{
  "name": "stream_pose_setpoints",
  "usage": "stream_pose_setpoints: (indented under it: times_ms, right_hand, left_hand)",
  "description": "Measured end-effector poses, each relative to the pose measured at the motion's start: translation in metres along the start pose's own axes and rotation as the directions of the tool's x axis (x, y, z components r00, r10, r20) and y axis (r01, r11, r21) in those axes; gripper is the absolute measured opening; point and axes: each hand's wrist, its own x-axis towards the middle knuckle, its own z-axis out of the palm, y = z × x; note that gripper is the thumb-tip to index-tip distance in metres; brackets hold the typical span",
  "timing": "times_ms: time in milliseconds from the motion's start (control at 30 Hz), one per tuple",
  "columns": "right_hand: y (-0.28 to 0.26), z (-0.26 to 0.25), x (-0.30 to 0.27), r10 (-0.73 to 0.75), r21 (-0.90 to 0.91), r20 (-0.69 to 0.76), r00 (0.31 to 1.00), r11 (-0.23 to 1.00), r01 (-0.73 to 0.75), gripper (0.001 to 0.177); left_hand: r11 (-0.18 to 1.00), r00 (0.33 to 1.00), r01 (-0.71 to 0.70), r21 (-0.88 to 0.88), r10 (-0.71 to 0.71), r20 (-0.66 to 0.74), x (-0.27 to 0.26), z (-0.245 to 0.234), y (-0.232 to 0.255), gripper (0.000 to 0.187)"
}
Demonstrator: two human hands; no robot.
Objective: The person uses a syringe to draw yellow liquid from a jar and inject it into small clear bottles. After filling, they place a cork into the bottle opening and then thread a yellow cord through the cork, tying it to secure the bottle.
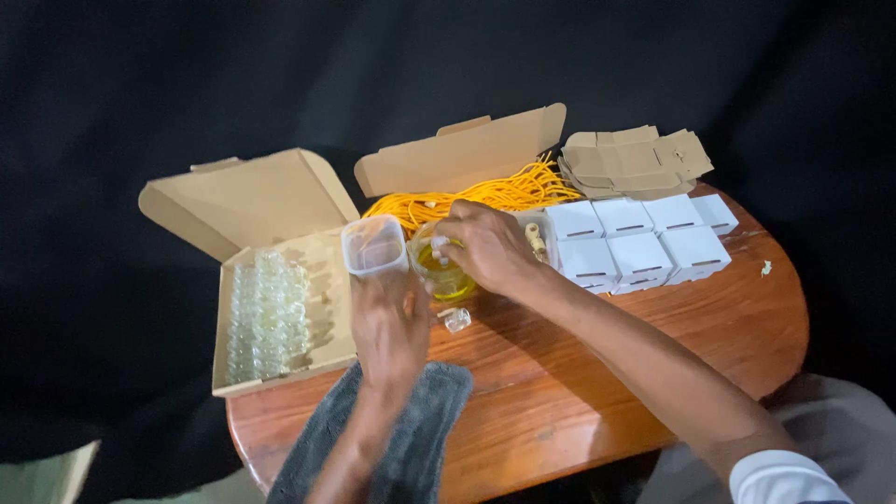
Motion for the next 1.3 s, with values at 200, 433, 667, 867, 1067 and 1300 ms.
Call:
stream_pose_setpoints:
  times_ms: [200,433,667,867,1067,1300]
  right_hand:
    - [0.026,0.018,0.006,-0.012,-0.196,0.053,0.999,0.980,0.022,0.007]
    - [0.047,0.050,0.009,0.004,-0.314,0.132,0.991,0.949,0.038,0.018]
    - [0.049,0.049,0.014,-0.075,-0.092,0.052,0.996,0.993,0.080,0.022]
    - [0.064,0.061,0.014,-0.191,-0.319,0.126,0.973,0.921,0.223,0.020]
    - [0.063,0.063,0.013,-0.130,-0.361,0.164,0.978,0.914,0.183,0.018]
    - [0.042,0.040,0.013,-0.058,-0.247,0.224,0.973,0.962,0.114,0.022]
  left_hand:
    - [0.969,0.931,0.213,0.126,-0.241,0.276,0.049,0.036,-0.014,0.028]
    - [0.911,0.746,0.292,0.291,-0.407,0.527,0.080,0.028,0.009,0.043]
    - [0.878,0.676,0.265,0.400,-0.464,0.573,0.087,0.056,0.003,0.048]
    - [0.887,0.718,0.252,0.388,-0.440,0.539,0.088,0.043,0.022,0.039]
    - [0.894,0.723,0.157,0.421,-0.394,0.568,0.092,0.044,0.023,0.034]
    - [0.872,0.688,0.108,0.478,-0.412,0.597,0.095,0.046,0.027,0.036]
